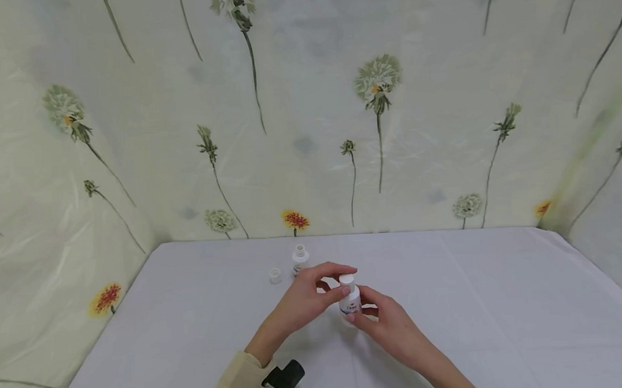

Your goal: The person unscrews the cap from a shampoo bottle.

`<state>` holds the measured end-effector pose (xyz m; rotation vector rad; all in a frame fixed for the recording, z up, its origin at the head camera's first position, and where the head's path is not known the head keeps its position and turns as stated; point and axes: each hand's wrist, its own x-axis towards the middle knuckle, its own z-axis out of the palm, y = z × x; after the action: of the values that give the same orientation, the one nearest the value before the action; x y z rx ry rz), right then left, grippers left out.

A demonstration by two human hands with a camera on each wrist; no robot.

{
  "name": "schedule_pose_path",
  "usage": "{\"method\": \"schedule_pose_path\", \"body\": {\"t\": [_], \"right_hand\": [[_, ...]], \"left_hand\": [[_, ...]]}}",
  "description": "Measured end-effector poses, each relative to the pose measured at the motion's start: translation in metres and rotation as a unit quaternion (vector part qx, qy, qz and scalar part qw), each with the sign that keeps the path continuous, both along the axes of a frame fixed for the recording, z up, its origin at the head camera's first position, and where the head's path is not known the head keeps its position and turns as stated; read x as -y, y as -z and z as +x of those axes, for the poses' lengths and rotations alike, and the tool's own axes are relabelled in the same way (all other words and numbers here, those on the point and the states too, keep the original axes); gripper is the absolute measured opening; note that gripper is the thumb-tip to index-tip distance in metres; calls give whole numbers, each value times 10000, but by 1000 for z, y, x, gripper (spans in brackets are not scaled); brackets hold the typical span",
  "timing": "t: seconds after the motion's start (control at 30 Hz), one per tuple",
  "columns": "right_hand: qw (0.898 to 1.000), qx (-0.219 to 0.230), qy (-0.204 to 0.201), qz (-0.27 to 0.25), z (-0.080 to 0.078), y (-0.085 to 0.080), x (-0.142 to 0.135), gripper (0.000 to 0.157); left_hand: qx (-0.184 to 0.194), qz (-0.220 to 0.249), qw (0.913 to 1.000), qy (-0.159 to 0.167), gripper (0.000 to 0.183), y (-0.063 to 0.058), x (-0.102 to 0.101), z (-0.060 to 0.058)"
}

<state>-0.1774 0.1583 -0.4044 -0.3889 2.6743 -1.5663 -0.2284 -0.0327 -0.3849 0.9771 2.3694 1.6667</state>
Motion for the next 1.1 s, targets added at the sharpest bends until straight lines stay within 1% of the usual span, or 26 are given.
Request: {"method": "schedule_pose_path", "body": {"t": [0.13,0.23,0.33,0.4,0.47,0.6,0.77,0.87,0.9,1.0,1.1], "right_hand": [[9998,-95,-170,9,2,-1,-4,38],[9992,-74,-360,-169,2,-2,-6,41],[9971,54,-627,-422,0,-3,-7,42],[9963,104,-699,-497,-1,-2,-7,42],[9964,25,-714,-456,-2,-1,-7,43],[9979,-166,-559,-271,-3,2,-7,47],[9986,-199,-438,-220,-2,3,-5,51],[9986,-309,-366,-224,-1,4,-2,50],[9986,-349,-321,-214,-1,4,-1,50],[9981,-602,-119,-79,2,2,3,51],[9965,-819,139,80,4,2,6,53]], "left_hand": [[-11,117,9998,177,26,-2,0,0],[-5,194,9996,197,25,-4,0,1],[-16,145,9999,35,25,-5,1,2],[19,117,9999,-115,24,-4,0,1],[81,175,9996,-203,23,-2,-1,0],[264,410,9985,-246,24,1,-2,-1],[504,623,9965,-239,25,3,-3,1],[510,665,9960,-315,25,5,-3,1],[486,670,9959,-375,25,5,-3,1],[444,615,9945,-726,26,4,-4,2],[549,595,9904,-1123,27,1,-5,4]]}}
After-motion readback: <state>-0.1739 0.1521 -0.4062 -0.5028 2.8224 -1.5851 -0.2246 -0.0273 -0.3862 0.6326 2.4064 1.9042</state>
